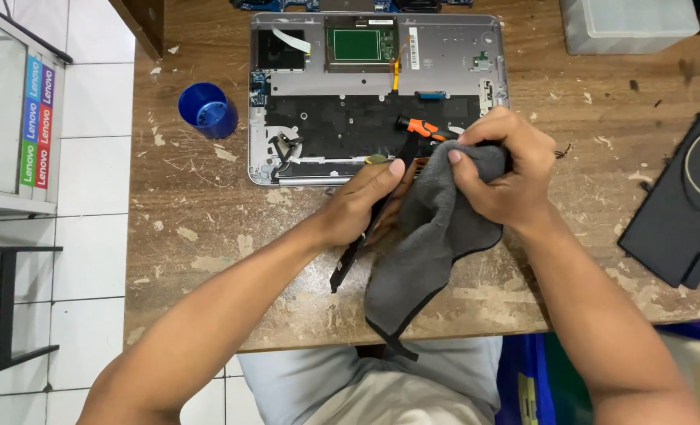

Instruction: Cleaning an internal laptop component strip using a microfiber cloth.

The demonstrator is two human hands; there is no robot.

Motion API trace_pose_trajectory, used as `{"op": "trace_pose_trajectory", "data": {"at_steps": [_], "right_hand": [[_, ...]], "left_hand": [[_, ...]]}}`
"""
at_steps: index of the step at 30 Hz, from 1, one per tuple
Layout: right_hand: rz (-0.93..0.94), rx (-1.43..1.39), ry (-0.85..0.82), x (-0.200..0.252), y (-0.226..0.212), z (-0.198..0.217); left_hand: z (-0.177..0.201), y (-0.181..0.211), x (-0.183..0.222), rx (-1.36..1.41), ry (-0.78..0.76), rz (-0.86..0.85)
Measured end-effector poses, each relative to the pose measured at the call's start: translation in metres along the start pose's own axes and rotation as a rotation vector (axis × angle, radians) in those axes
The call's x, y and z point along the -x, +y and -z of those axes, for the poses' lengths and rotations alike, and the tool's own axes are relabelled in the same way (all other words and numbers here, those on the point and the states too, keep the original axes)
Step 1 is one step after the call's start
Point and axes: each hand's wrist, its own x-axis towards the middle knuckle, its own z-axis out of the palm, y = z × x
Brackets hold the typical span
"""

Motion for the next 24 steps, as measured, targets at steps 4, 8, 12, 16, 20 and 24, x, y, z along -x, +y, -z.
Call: {"op": "trace_pose_trajectory", "data": {"at_steps": [4, 8, 12, 16, 20, 24], "right_hand": [[-0.033, -0.034, 0.002, -0.007, -0.012, -0.004], [-0.132, -0.211, -0.039, -0.010, -0.020, -0.015], [-0.400, -0.412, -0.072, -0.016, -0.039, -0.018], [-0.497, -0.445, -0.060, -0.015, -0.044, -0.014], [-0.487, -0.420, -0.029, -0.013, -0.043, -0.018], [-0.479, -0.346, -0.022, -0.011, -0.042, -0.019]], "left_hand": [[-0.005, 0.017, -0.001, -0.244, 0.012, -0.121], [0.008, -0.007, -0.001, -0.361, -0.037, -0.103], [0.019, -0.027, -0.002, -0.434, -0.031, -0.056], [0.005, -0.001, -0.003, -0.411, -0.054, -0.039], [-0.003, 0.010, -0.006, -0.433, -0.048, -0.041], [-0.004, 0.015, -0.006, -0.430, -0.028, -0.039]]}}
